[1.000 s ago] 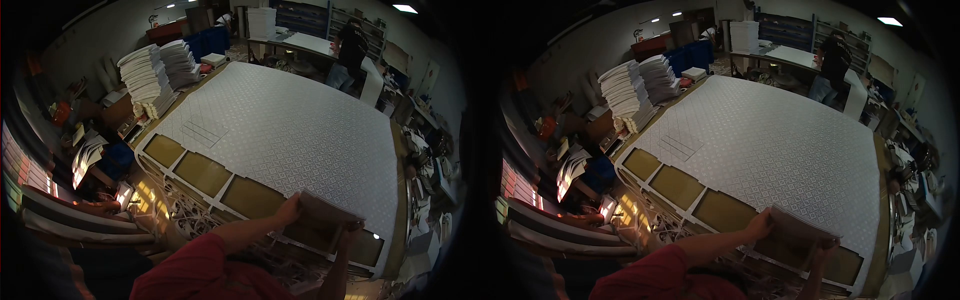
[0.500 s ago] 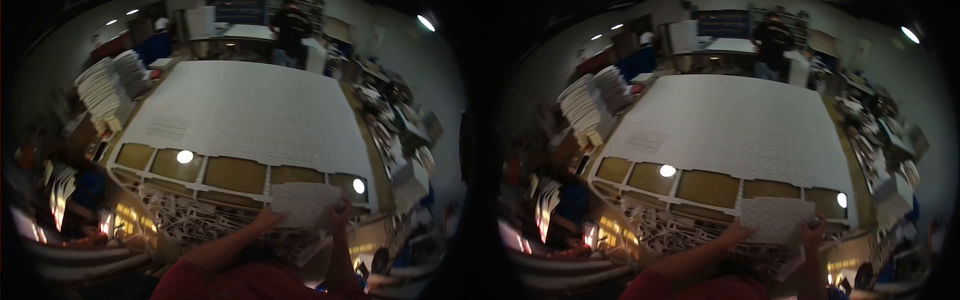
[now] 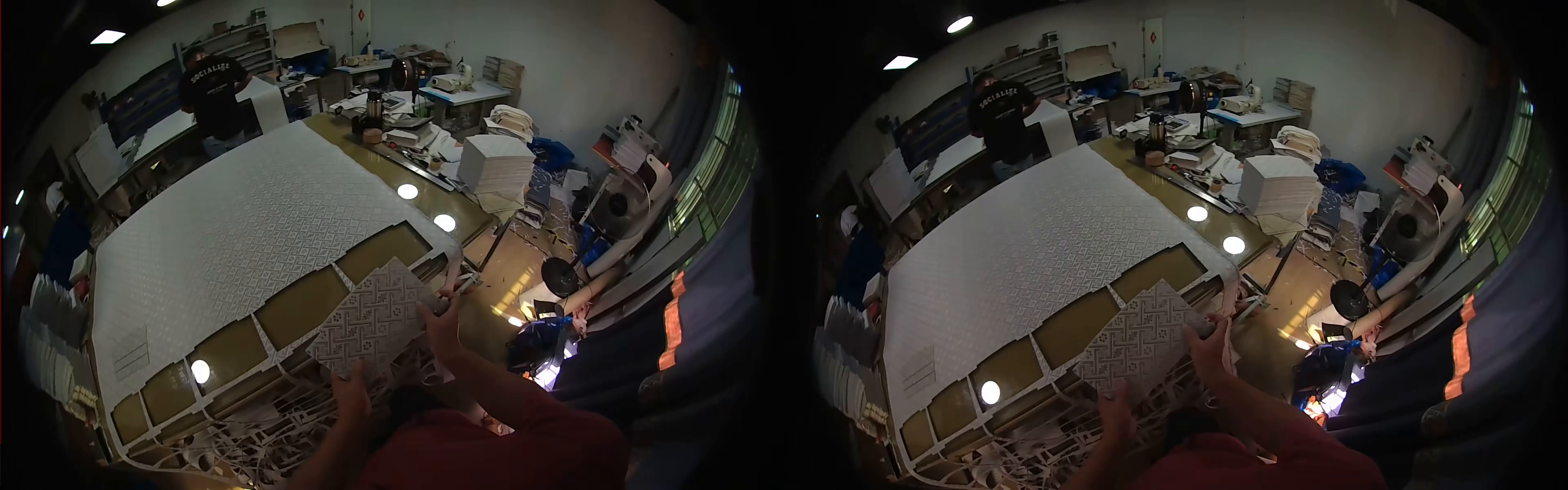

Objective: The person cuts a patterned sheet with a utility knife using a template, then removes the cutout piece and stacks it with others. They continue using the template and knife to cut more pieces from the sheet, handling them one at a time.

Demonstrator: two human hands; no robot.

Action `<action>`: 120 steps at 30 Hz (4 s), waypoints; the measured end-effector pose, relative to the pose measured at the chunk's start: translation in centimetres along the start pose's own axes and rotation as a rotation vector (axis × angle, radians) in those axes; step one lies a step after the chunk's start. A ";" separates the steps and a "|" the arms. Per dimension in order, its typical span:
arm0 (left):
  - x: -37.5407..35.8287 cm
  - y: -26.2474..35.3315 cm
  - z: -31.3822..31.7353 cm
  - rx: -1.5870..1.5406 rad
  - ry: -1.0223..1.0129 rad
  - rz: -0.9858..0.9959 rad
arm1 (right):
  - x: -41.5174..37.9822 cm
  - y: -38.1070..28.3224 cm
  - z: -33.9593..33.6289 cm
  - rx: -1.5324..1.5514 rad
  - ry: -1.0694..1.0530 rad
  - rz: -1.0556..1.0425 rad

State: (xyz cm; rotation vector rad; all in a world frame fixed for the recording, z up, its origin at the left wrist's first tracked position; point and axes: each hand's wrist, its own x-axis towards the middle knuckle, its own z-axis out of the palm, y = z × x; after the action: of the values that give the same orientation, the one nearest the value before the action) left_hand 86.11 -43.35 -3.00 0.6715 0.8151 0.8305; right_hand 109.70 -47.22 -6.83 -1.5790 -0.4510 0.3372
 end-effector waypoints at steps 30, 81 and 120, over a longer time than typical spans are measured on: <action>15.5 -11.1 15.2 0.436 0.041 -0.198 | 62.4 -5.4 -19.8 -0.298 0.670 -0.266; -16.1 -23.1 -24.0 1.085 0.268 -0.256 | -5.0 -2.6 8.0 -0.204 -1.025 -0.957; -9.3 13.2 -40.0 0.716 0.499 0.131 | -18.4 -0.5 38.4 -0.305 -0.948 -0.727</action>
State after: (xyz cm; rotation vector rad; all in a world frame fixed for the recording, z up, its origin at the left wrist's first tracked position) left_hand 44.17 -36.60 -10.33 1.1776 1.5679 0.8323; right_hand 75.30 -22.39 -9.78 -1.3425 -1.8166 0.4454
